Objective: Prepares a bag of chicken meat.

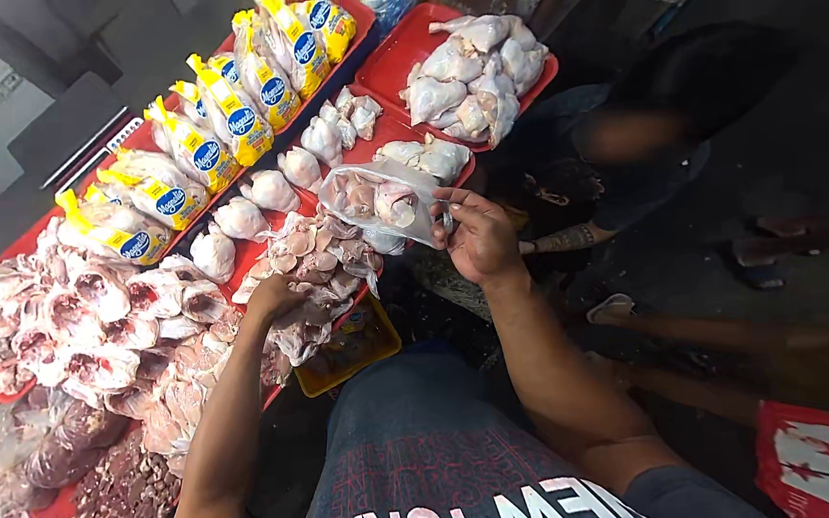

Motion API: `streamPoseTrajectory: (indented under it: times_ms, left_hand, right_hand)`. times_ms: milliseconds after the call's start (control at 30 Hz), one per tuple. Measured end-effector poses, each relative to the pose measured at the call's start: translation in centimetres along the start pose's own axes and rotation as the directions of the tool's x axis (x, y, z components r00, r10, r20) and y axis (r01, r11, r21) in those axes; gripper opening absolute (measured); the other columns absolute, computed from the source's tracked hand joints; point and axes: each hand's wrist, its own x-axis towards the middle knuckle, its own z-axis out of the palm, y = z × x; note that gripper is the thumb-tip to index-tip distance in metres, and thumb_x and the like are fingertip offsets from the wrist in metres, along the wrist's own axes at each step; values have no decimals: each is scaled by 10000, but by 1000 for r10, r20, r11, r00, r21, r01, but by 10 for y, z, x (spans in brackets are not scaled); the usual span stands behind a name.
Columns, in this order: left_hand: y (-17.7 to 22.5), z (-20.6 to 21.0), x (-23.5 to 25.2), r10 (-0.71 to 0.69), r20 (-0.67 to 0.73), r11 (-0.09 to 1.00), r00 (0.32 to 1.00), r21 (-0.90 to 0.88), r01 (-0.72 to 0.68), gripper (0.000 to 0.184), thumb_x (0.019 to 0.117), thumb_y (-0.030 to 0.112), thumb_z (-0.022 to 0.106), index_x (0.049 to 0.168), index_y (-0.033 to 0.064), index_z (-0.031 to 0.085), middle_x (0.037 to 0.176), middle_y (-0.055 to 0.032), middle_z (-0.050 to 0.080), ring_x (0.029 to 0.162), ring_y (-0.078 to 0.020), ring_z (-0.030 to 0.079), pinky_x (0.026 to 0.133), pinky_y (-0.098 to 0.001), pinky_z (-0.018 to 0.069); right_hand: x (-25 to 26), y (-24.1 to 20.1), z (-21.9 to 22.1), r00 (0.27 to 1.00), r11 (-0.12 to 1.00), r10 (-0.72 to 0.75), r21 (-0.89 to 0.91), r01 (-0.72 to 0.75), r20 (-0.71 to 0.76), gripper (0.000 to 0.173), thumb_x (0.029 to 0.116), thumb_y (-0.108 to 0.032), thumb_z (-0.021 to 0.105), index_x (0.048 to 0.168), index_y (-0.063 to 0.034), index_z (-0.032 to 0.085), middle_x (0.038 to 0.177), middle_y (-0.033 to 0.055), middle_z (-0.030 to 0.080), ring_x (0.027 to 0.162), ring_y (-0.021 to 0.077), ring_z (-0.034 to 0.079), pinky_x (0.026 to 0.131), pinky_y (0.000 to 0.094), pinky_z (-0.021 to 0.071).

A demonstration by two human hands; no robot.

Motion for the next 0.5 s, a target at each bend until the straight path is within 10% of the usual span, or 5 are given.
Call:
streamPoseTrajectory:
  times_ms: [200,333,500]
  left_hand:
    - [-1,-50,-45,157,-171,745,973,-626,-230,238,869,110,728,1101,59,731,845,-93,751,721,-176,716,697,-383,617]
    - [67,-77,-41,272,-209,702,939,-625,-342,223,970,208,634,1133,61,678,788,-63,671,618,-132,610,578,-337,543]
    - [175,-73,48,413,-42,693,910,-633,-344,250,993,229,618,1107,22,700,928,-77,695,808,-150,646,763,-398,562]
  right_hand:
    - [-3,0,4,996,997,-57,-48,60,61,405,1086,-130,315,1352,-92,618,1200,77,701,609,86,559,527,220,474]
    - [5,-3,5,986,991,-89,-81,102,141,435,1087,-131,300,1441,-103,551,1308,80,667,630,86,559,531,218,467]
    - [11,-5,-4,939,953,-171,-190,234,300,457,1050,-141,353,1482,-104,496,1354,81,634,757,142,624,635,317,549]
